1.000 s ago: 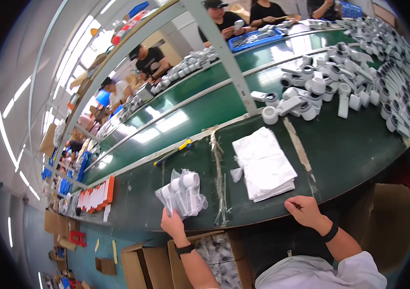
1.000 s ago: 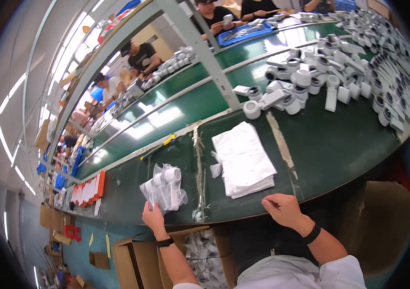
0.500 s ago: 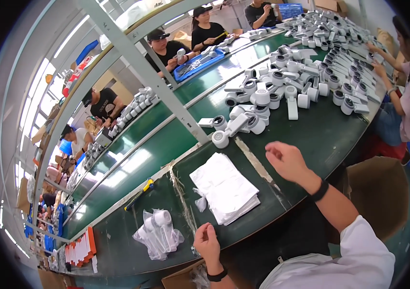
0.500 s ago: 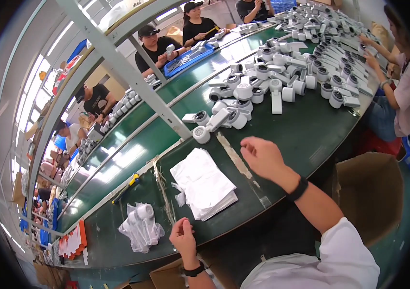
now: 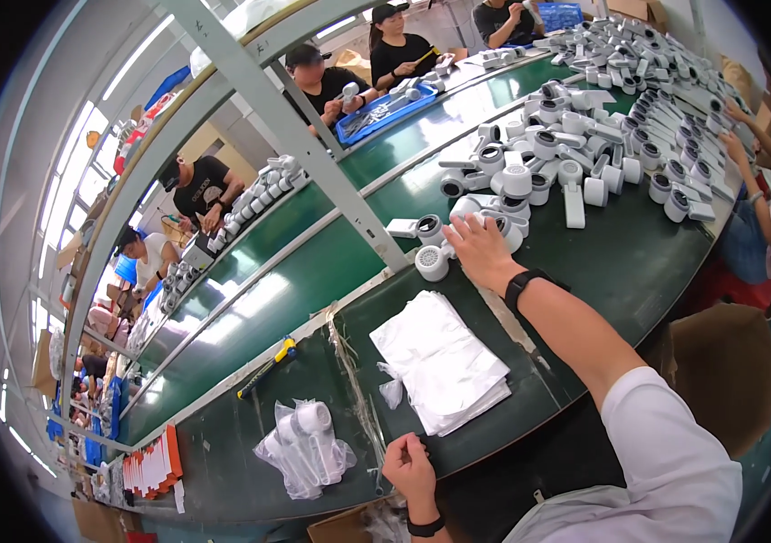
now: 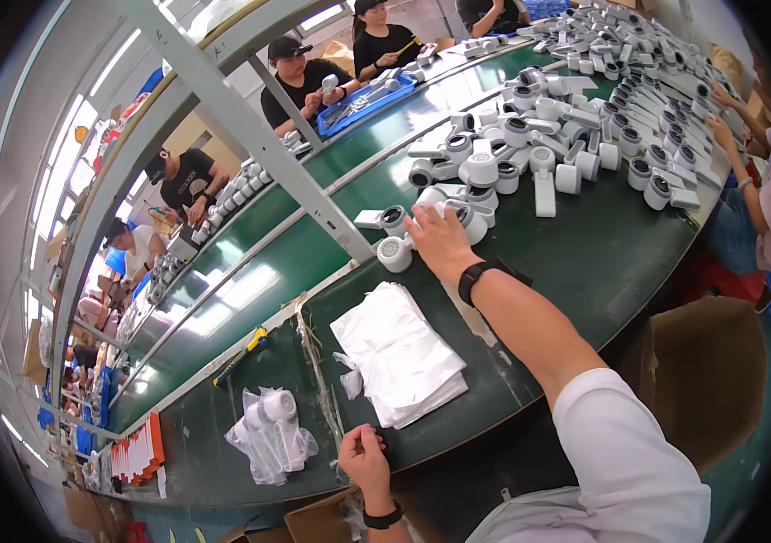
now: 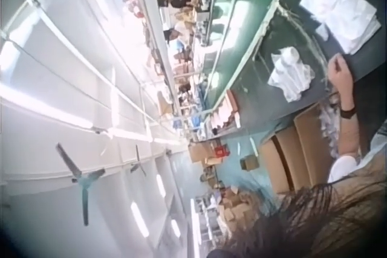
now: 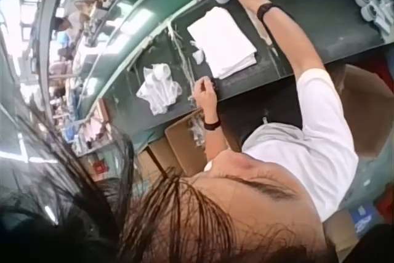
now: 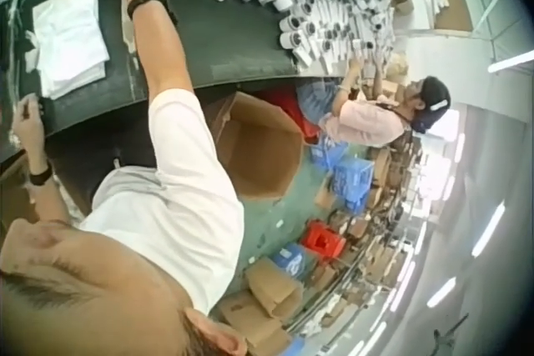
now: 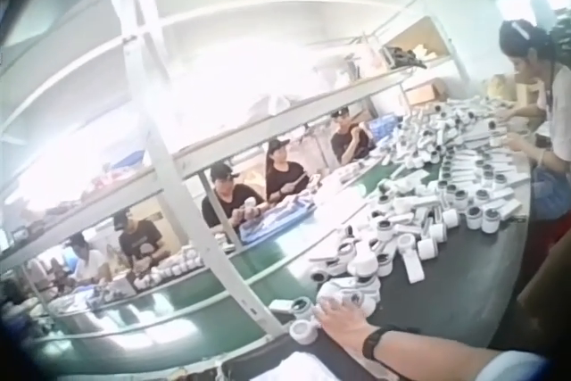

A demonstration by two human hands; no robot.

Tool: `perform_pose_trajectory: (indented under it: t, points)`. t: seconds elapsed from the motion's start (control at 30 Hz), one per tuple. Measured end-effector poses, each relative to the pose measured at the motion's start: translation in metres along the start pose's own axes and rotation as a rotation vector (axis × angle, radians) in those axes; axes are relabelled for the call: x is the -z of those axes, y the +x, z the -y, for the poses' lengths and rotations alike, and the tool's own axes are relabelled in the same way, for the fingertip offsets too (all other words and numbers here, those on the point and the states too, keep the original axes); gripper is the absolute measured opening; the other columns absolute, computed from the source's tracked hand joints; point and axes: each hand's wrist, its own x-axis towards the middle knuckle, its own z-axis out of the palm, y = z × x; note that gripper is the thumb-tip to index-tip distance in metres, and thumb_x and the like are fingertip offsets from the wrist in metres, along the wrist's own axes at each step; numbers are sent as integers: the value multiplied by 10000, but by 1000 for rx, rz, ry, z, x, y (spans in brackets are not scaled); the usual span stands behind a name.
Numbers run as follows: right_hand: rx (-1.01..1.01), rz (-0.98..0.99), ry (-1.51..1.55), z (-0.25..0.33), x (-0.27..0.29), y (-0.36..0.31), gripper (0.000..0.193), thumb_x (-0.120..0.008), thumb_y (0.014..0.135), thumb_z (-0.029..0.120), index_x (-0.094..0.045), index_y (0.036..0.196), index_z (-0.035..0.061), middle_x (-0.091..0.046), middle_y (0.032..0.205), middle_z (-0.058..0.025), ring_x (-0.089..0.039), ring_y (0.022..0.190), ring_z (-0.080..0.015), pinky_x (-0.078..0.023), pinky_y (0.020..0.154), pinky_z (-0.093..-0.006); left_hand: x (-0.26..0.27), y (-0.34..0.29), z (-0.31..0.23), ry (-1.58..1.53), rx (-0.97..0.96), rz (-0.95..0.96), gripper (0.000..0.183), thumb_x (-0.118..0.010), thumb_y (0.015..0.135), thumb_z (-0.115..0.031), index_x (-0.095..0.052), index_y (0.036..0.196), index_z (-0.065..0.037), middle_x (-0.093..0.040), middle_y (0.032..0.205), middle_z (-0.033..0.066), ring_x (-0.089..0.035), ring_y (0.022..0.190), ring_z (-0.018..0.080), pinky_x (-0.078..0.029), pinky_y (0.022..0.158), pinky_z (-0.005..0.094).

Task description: The person packages handheld fans by sliding each one into a plastic bag and placing it into a cardboard box.

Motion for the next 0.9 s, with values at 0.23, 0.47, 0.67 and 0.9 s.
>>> perform_pose_trajectory:
  t: [0.23, 0.47, 0.67, 0.9]
  points:
    - [38, 226, -29, 5, -8, 6, 355, -486, 920, 130, -552, 1269, 120, -541, 1250, -70, -426, 1293, -262, -253, 1053, -524, 1, 2, 3, 23, -2, 28, 129, -616, 932, -97, -656, 927, 25, -647, 767, 49, -587, 619, 84, -488, 547, 213]
    - [-79, 84, 333, 7, 94, -12, 467, -677, 776, 186, -553, 1207, 61, -541, 1185, -138, -550, 1133, -304, -377, 982, -497, -1, 6, -7, -81, 27, 0, 125, -625, 923, -90, -651, 941, 31, -643, 770, 43, -582, 636, 78, -473, 547, 211]
    - [-431, 161, 1193, 5, 145, -102, 324, -622, 837, 109, -575, 1136, -7, -644, 895, -84, -614, 773, -182, -485, 687, -297, -24, 8, -81, 217, -522, 223, 127, -657, 861, -5, -670, 986, 5, -682, 910, 98, -658, 815, 196, -520, 746, 288]
    - [-695, 204, 1648, 22, 151, -194, 264, -635, 859, 102, -596, 1103, 7, -619, 845, -5, -557, 731, -60, -452, 658, -227, -76, 23, -88, 652, -928, 436, 127, -681, 810, -68, -678, 936, -48, -674, 908, 99, -625, 817, 293, -486, 704, 387]
